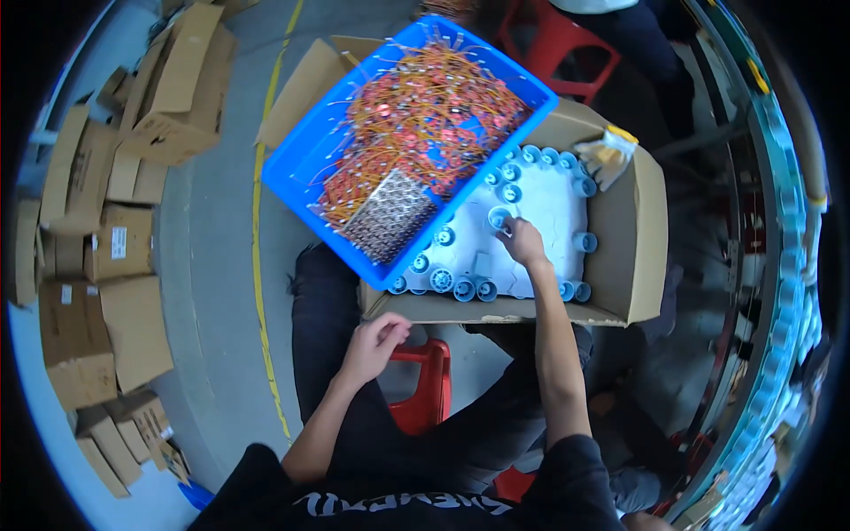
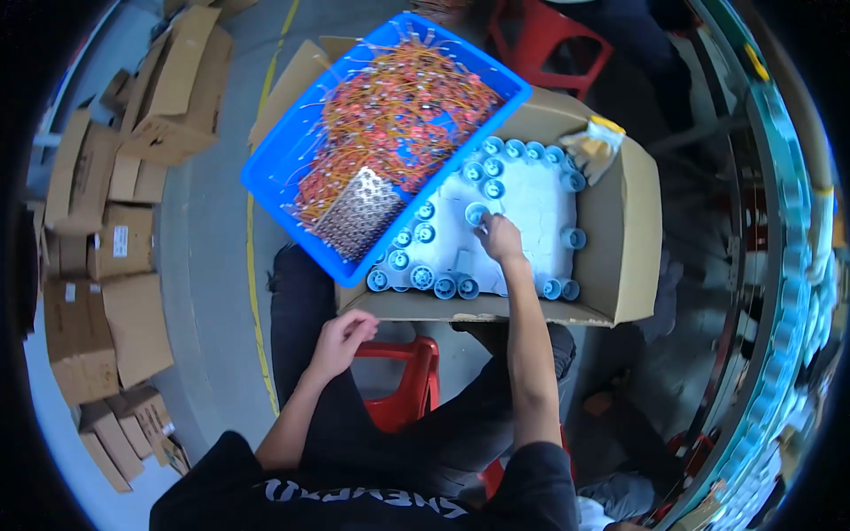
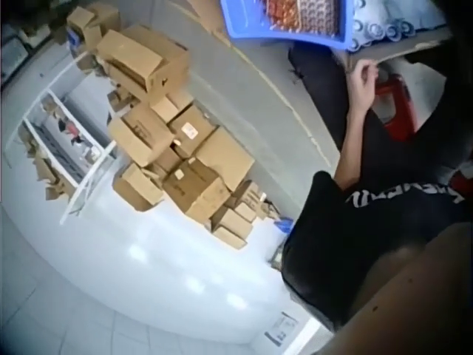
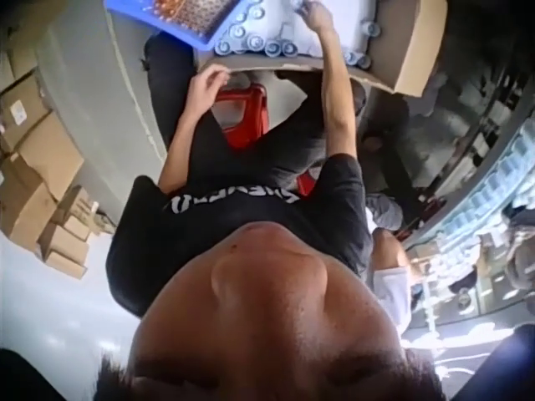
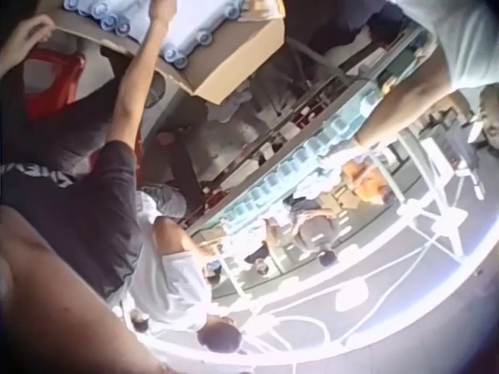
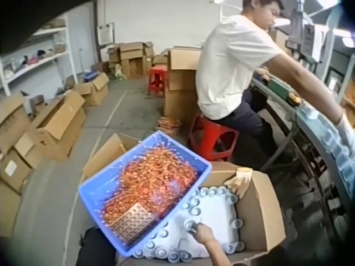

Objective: Assembling small electronic components into cylindrical white housings at a factory workstation.

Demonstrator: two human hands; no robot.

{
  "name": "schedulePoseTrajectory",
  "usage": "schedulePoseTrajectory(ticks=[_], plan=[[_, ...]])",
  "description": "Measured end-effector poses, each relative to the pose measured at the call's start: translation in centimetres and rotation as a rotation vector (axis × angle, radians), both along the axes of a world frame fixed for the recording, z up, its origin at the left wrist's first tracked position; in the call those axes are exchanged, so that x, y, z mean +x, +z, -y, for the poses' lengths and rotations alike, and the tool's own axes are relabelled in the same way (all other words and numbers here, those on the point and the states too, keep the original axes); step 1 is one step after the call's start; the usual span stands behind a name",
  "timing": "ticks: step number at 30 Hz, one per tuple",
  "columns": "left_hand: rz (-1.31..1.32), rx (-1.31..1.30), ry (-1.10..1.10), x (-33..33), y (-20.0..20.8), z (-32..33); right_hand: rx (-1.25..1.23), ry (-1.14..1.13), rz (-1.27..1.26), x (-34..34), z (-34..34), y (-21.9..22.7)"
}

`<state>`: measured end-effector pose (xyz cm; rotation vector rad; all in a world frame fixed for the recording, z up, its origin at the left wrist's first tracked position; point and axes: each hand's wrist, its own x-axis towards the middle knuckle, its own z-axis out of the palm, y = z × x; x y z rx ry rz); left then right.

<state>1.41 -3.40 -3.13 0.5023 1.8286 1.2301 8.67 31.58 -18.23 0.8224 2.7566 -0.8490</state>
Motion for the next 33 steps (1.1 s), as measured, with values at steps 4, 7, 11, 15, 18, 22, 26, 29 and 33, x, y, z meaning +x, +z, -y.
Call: schedulePoseTrajectory(ticks=[4,7,11,15,18,22,26,29,33], plan=[[0.304,0.156,0.193,-0.5,-1.7,-2.5,-0.441,0.154,-0.157,0.0,7.5,11.2],[0.719,0.224,0.387,-0.6,-1.6,-3.6,-0.583,0.406,-0.283,1.0,14.0,16.3],[0.881,0.309,0.503,-1.9,-2.6,-1.6,-0.702,0.327,-0.264,0.0,17.6,20.0],[0.546,0.169,0.268,-3.6,-5.2,0.7,-0.184,-0.007,-0.516,-4.7,12.1,22.3],[0.334,0.082,0.151,-3.2,-5.7,0.1,0.241,-0.040,-0.559,-11.0,6.0,18.1],[0.273,0.079,0.186,-2.7,-5.0,-0.9,0.413,-0.126,-0.144,-18.2,2.5,12.7],[0.370,0.118,0.232,-2.8,-4.6,-0.7,0.386,-0.209,-0.172,-17.4,1.2,12.7],[0.366,0.135,0.201,-2.6,-5.0,-0.4,0.172,-0.282,-0.414,-14.7,3.9,15.2],[0.346,0.479,-0.061,-2.9,-5.6,-0.3,-0.503,-0.395,-0.819,-9.6,9.9,21.6]])
